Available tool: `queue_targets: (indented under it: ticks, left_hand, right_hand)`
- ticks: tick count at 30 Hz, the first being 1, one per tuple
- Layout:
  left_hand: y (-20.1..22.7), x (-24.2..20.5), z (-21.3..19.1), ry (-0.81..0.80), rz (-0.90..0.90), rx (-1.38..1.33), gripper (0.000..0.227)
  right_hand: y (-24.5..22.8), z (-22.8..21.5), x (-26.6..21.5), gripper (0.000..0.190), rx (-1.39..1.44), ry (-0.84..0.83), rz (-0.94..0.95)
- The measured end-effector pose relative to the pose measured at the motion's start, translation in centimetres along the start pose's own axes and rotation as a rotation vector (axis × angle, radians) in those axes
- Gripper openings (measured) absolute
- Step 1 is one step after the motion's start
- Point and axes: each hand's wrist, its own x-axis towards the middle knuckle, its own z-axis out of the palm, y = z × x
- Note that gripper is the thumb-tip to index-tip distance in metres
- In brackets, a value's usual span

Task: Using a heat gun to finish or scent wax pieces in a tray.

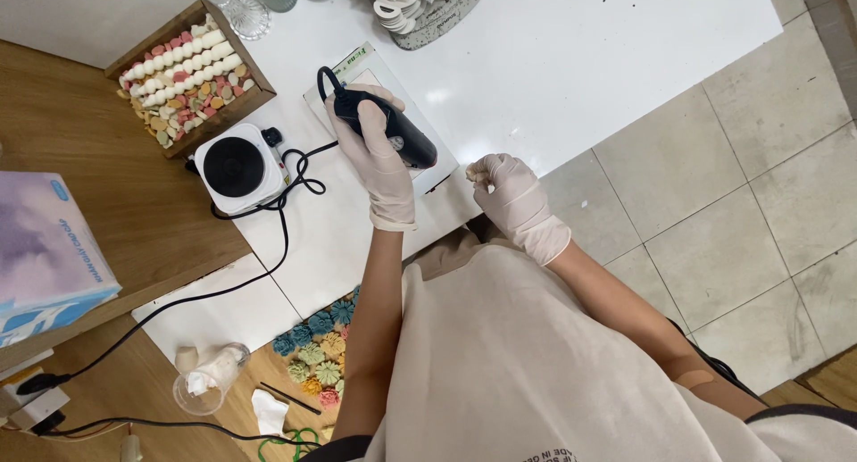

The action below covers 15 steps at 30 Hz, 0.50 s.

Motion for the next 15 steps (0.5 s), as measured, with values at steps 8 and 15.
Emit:
queue_targets:
  ticks: [8, 15]
  left_hand:
    - [0.5, -0.3, -0.9, 0.019, -0.015, -0.058, 0.027]
    - [0.7, -0.7, -3.9, 0.156, 0.069, -0.099, 0.038]
  right_hand:
    - [-0.6, 0.1, 0.4, 0.018, 0.045, -0.021, -0.028]
    - [-1.5, 2.2, 3.8, 0.025, -0.028, 0.049, -0.456]
